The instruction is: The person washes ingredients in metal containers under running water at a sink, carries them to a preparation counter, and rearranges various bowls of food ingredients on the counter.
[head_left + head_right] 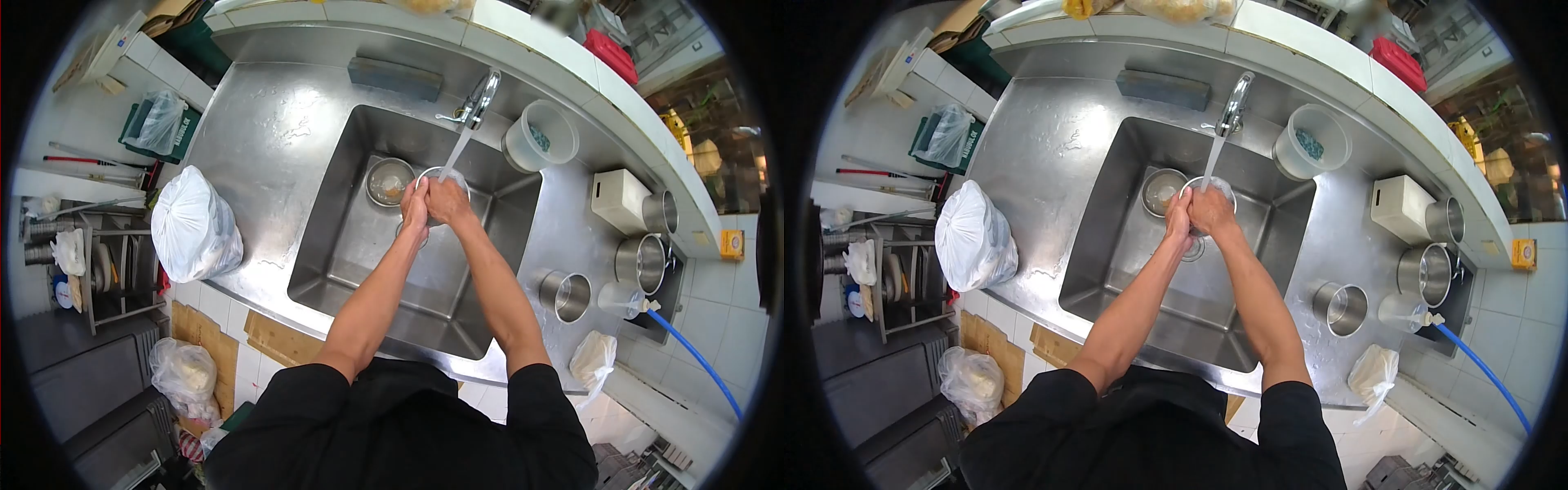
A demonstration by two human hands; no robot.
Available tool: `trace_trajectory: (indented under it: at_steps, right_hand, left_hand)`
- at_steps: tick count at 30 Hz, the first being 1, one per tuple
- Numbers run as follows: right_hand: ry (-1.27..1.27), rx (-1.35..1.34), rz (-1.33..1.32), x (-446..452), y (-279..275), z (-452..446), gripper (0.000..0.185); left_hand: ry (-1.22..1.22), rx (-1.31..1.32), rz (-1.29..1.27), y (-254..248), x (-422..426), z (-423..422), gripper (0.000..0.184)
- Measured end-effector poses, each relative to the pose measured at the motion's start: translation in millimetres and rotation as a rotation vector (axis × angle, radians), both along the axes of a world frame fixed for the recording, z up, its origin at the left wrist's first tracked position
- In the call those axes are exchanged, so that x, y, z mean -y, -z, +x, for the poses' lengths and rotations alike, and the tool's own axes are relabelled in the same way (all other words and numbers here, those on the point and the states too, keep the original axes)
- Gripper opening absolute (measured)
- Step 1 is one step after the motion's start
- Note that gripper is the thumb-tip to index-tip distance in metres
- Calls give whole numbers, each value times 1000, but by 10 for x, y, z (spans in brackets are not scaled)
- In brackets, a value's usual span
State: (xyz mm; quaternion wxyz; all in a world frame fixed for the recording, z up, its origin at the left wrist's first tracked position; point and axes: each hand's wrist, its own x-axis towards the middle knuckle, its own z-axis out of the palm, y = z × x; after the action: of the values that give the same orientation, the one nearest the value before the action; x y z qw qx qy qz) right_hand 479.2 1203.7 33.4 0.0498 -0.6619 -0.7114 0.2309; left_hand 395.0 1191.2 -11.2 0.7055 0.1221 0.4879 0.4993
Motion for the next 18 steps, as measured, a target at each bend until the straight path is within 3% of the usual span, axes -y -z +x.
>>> trace_trajectory:
  at_steps: [4,11,18]
  right_hand:
    - [-53,32,-125,-188,13,54,37]
    - [128,-55,-149,-252,90,89,44]
    - [275,-184,-141,167,556,93,44]
  left_hand:
    - [13,-24,80,-37,-96,32,47]
    - [31,-111,117,-110,-152,62,49]
    - [79,-261,50,245,94,124,58]
